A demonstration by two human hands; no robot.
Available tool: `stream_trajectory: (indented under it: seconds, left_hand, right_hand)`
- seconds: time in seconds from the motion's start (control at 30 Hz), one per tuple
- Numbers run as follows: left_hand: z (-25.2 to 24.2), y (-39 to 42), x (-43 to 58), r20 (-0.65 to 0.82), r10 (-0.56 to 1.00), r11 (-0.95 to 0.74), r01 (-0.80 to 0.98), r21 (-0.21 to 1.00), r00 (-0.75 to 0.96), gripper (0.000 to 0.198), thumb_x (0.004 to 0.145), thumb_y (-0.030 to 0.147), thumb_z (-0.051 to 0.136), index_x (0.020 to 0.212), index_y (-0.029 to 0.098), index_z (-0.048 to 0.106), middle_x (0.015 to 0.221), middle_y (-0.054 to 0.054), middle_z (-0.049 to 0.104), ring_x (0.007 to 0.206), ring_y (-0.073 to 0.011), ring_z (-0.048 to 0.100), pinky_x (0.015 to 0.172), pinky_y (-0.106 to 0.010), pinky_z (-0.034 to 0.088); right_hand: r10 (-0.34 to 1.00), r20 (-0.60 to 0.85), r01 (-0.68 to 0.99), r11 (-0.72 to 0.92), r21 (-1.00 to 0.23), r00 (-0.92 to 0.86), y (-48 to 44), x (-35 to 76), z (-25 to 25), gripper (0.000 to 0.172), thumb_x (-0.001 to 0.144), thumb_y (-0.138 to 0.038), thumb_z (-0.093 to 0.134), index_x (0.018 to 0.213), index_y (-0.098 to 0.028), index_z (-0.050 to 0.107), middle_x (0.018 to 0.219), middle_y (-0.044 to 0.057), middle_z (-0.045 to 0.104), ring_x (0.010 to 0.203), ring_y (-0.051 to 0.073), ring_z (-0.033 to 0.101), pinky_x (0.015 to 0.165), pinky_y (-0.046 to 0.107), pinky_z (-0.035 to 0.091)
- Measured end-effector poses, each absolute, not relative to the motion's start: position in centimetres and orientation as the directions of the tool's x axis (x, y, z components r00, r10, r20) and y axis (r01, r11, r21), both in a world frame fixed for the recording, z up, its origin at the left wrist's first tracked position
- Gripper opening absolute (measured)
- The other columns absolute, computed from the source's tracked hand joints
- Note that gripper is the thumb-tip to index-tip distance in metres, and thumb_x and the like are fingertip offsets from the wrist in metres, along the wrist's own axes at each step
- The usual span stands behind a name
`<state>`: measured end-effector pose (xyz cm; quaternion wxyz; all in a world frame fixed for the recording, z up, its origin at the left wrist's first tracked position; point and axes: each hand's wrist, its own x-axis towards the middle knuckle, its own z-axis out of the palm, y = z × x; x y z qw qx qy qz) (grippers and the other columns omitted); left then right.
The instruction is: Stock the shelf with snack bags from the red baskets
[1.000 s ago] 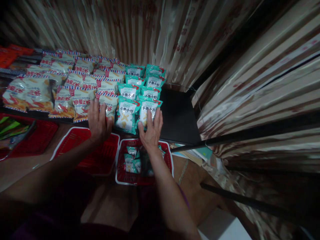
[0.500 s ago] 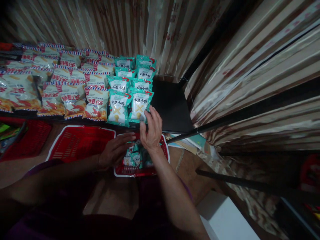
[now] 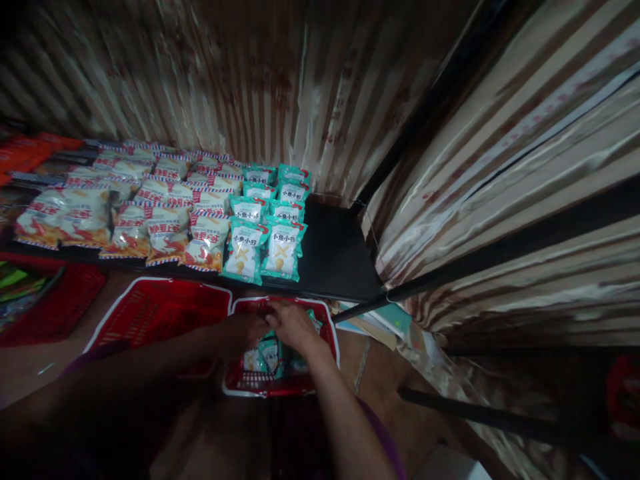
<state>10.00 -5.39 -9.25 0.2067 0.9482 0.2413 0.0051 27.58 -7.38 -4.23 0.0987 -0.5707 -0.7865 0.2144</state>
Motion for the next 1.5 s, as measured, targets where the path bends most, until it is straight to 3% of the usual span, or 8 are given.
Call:
stream_trajectory:
  seconds: [0.1,0.33,0.6,0.87,1.03,1.2,1.3,1.5]
  left_hand:
    - [-7.4,-5.0,9.1,-0.164,0.403,-0.838,0.435,0.33,0.901,0.029,0.08,0.019,0.053,0.108,0.012,0.057,0.099,-0.014,0.067,0.092,-0.0237,0.064,0.083,-0.036,0.051]
    - [-3.5,-4.4,8.0,-0.221,0.506,-0.772,0.552,0.316,0.834,0.023,0.082,0.023,0.052,0.101,0.015,0.062,0.099,-0.012,0.069,0.091,-0.0241,0.066,0.075,-0.033,0.052]
    - [-4.1,-3.6,11.2,0.255,0.611,-0.788,0.543,0.291,0.75,0.023,0.09,0.023,0.038,0.081,0.017,0.058,0.077,-0.006,0.064,0.074,-0.0182,0.06,0.066,-0.029,0.046]
    - [-3.5,-2.6,13.4,0.731,0.57,-0.795,0.475,0.376,0.375,0.018,0.087,0.015,0.041,0.095,0.016,0.058,0.083,-0.007,0.065,0.077,-0.016,0.058,0.072,-0.031,0.049]
    - [-1.5,-3.4,14.9,0.765,0.618,-0.698,0.577,0.425,0.184,0.019,0.086,0.017,0.044,0.096,0.017,0.06,0.09,-0.008,0.066,0.084,-0.018,0.059,0.077,-0.035,0.049]
    - [-0.9,-4.2,14.8,0.748,0.661,-0.505,0.771,0.387,0.057,0.031,0.087,0.021,0.046,0.117,0.018,0.055,0.132,-0.013,0.051,0.13,-0.0279,0.038,0.102,-0.048,0.037]
    - [-1.8,-3.7,13.8,0.711,0.703,-0.36,0.854,0.376,-0.017,0.039,0.087,0.023,0.046,0.126,0.014,0.049,0.145,-0.019,0.034,0.139,-0.0326,0.021,0.106,-0.055,0.03]
    - [-4.7,-2.2,12.1,0.71,0.702,-0.356,0.89,0.284,0.055,0.055,0.087,0.03,0.049,0.137,0.011,0.037,0.148,-0.023,0.028,0.141,-0.0354,0.015,0.106,-0.056,0.029]
  right_hand:
    - [0.904,-0.27,0.872,0.183,-0.455,-0.331,-8.7,27.4,-5.1,0.026,0.085,-0.019,0.049,0.104,-0.021,0.067,0.093,0.007,0.073,0.09,0.022,0.068,0.078,0.033,0.051]
    - [0.925,-0.259,0.843,0.107,-0.527,-0.279,-10.8,27.0,-3.8,0.032,0.085,-0.022,0.048,0.113,-0.022,0.063,0.105,0.007,0.07,0.098,0.022,0.065,0.085,0.035,0.049]
    - [0.949,-0.146,0.66,0.08,-0.747,-0.28,-9.6,27.7,-5.1,0.032,0.091,-0.032,0.039,0.092,-0.02,0.069,0.079,0.004,0.071,0.075,0.02,0.066,0.07,0.03,0.05]
    - [0.962,-0.102,0.598,0.072,-0.798,-0.252,-8.6,29.9,-4.1,0.032,0.089,-0.039,0.044,0.1,-0.022,0.07,0.079,0.005,0.072,0.077,0.02,0.067,0.072,0.032,0.052]
    - [0.949,-0.089,0.559,0.101,-0.823,-0.302,-9.9,31.4,-3.7,0.032,0.09,-0.041,0.045,0.098,-0.023,0.07,0.082,0.004,0.073,0.077,0.02,0.068,0.072,0.031,0.053]
    - [0.974,-0.038,0.451,0.07,-0.89,-0.225,-10.8,33.1,-3.0,0.033,0.088,-0.044,0.048,0.1,-0.022,0.069,0.087,0.006,0.073,0.075,0.019,0.069,0.071,0.031,0.055]
    - [0.989,0.066,0.461,0.119,-0.88,-0.13,-10.2,33.6,-2.6,0.033,0.088,-0.044,0.049,0.105,-0.022,0.066,0.098,0.008,0.072,0.089,0.021,0.068,0.083,0.035,0.054]
    - [0.926,0.351,0.56,0.219,-0.799,0.139,-6.3,32.6,-2.3,0.045,0.087,-0.044,0.048,0.122,-0.018,0.055,0.13,0.014,0.055,0.12,0.025,0.052,0.099,0.045,0.044]
